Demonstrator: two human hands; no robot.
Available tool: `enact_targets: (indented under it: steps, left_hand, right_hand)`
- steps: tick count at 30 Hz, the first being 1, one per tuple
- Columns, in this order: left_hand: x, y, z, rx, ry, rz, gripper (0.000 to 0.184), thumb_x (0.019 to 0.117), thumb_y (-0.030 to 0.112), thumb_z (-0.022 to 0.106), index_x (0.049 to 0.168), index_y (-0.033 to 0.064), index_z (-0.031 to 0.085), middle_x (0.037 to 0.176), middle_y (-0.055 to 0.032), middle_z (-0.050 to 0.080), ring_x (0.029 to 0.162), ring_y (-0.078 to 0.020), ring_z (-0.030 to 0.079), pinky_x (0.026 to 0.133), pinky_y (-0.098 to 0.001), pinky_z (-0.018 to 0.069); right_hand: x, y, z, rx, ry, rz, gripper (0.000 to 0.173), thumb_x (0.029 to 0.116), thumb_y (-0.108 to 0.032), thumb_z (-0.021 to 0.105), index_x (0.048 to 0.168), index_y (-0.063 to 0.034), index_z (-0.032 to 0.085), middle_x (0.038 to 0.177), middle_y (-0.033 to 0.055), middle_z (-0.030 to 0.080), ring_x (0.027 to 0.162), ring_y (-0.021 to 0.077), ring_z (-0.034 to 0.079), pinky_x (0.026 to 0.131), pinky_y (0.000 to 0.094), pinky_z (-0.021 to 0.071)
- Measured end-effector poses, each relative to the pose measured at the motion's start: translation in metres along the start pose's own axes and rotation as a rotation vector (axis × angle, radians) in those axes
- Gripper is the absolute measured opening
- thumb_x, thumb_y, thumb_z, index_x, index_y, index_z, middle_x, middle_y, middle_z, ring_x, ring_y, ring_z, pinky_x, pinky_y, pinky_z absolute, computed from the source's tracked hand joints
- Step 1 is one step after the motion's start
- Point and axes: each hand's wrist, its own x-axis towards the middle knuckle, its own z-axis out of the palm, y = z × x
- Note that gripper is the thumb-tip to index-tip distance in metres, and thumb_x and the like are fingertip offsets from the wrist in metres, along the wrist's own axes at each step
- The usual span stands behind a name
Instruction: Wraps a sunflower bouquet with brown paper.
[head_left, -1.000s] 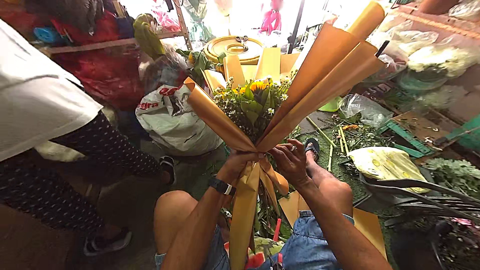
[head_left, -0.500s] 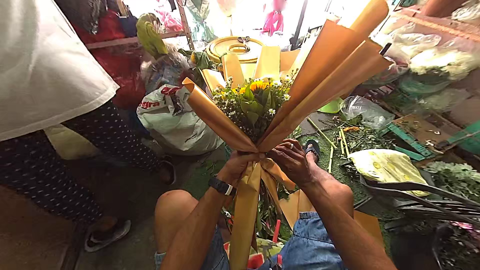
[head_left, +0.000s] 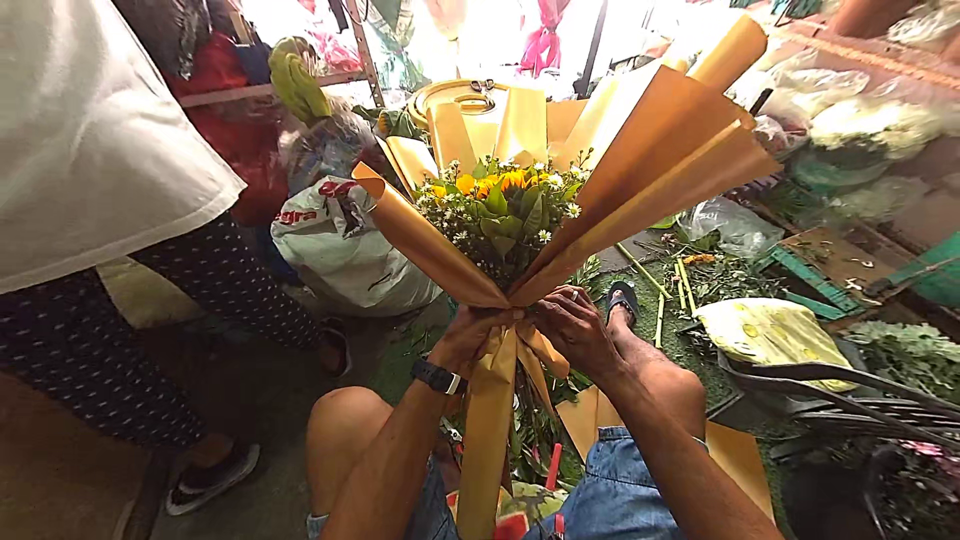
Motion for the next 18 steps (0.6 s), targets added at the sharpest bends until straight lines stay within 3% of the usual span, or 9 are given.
enact_targets:
  steps: [5, 9, 12, 15, 18]
  left_hand:
    - [-0.003, -0.003, 0.003, -0.024, 0.024, -0.005, 0.025, 0.0809, -0.003, 0.076, 0.104, 0.0035, 0.068, 0.093, -0.0044, 0.074, 0.088, -0.0120, 0.071, 0.085, -0.0310, 0.0591]
    - [-0.004, 0.001, 0.002, -0.017, 0.030, 0.012, 0.028, 0.0811, -0.002, 0.078, 0.107, 0.0040, 0.069, 0.095, -0.0038, 0.074, 0.088, -0.0117, 0.071, 0.086, -0.0313, 0.0593]
    - [-0.006, 0.004, 0.006, -0.013, 0.052, 0.006, 0.027, 0.0803, -0.003, 0.077, 0.104, 0.0051, 0.068, 0.092, -0.0024, 0.075, 0.085, -0.0102, 0.071, 0.083, -0.0295, 0.0596]
    - [-0.008, 0.008, 0.008, -0.015, 0.033, 0.010, 0.026, 0.0809, -0.003, 0.076, 0.104, 0.0057, 0.069, 0.093, -0.0019, 0.075, 0.087, -0.0098, 0.070, 0.084, -0.0293, 0.0594]
    - [-0.007, 0.007, 0.005, 0.005, 0.018, 0.015, 0.028, 0.0802, -0.003, 0.078, 0.106, 0.0040, 0.069, 0.096, -0.0035, 0.074, 0.090, -0.0115, 0.070, 0.085, -0.0317, 0.0592]
  right_hand:
    - [-0.008, -0.005, 0.010, -0.087, 0.078, -0.006, 0.017, 0.1018, -0.015, 0.062, 0.109, -0.0055, 0.073, 0.104, 0.0083, 0.074, 0.106, 0.0217, 0.068, 0.100, 0.0348, 0.0535]
    - [-0.007, -0.004, 0.009, -0.045, 0.064, 0.001, 0.017, 0.1013, -0.015, 0.064, 0.115, -0.0094, 0.074, 0.108, 0.0057, 0.073, 0.112, 0.0205, 0.066, 0.104, 0.0354, 0.0524]
    - [-0.004, -0.003, 0.006, -0.051, 0.067, 0.001, 0.017, 0.1018, -0.014, 0.062, 0.111, -0.0114, 0.075, 0.104, 0.0038, 0.074, 0.110, 0.0186, 0.066, 0.103, 0.0338, 0.0514]
    - [0.002, -0.008, 0.003, 0.079, 0.034, 0.103, 0.016, 0.1017, -0.018, 0.062, 0.106, -0.0100, 0.075, 0.101, 0.0037, 0.073, 0.104, 0.0161, 0.067, 0.098, 0.0332, 0.0539]
    - [0.011, -0.017, -0.003, 0.312, -0.052, 0.321, 0.015, 0.1001, -0.016, 0.064, 0.105, -0.0055, 0.074, 0.100, 0.0039, 0.074, 0.098, 0.0119, 0.069, 0.093, 0.0320, 0.0575]
